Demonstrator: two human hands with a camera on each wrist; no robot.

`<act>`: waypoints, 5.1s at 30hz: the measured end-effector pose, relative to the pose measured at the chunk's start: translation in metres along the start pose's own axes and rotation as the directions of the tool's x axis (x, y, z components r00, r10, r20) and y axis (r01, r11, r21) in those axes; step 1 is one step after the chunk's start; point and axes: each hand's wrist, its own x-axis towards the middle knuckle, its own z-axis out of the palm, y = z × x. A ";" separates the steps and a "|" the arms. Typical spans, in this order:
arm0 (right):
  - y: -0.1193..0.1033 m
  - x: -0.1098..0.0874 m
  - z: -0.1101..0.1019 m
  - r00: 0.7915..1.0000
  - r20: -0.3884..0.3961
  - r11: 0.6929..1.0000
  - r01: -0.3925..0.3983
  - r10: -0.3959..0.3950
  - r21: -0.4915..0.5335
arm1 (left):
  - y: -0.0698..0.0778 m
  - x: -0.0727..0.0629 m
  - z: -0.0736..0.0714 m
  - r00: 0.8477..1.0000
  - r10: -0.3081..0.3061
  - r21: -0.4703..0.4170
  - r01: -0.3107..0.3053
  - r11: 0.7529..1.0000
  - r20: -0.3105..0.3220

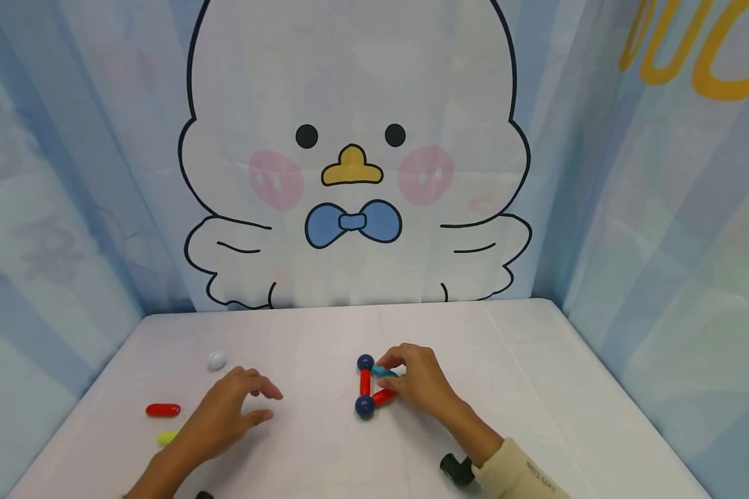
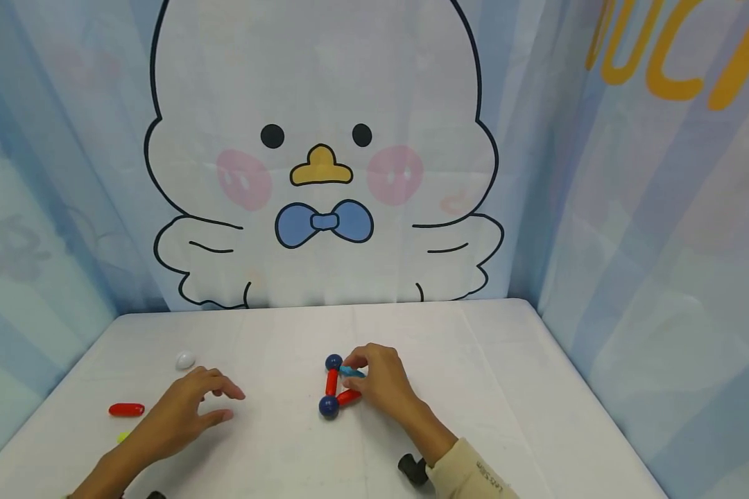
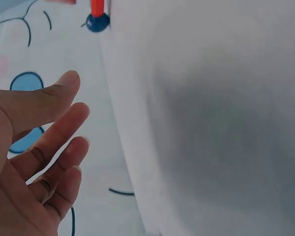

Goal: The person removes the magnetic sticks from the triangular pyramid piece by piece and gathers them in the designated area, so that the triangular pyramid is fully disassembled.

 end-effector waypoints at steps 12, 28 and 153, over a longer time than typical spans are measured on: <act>0.009 0.009 0.002 0.999 0.035 0.999 -0.018 0.019 -0.030 | 0.038 0.035 0.041 0.997 0.076 -0.038 -0.075 0.996 0.023; 0.009 0.022 0.006 0.998 0.063 0.999 -0.022 0.024 -0.044 | 0.063 0.062 0.071 0.984 0.166 -0.056 -0.170 0.984 -0.065; -0.009 -0.016 0.019 0.999 0.015 0.998 0.049 -0.048 -0.042 | -0.032 0.098 0.006 0.990 0.027 0.016 -0.026 1.000 -0.137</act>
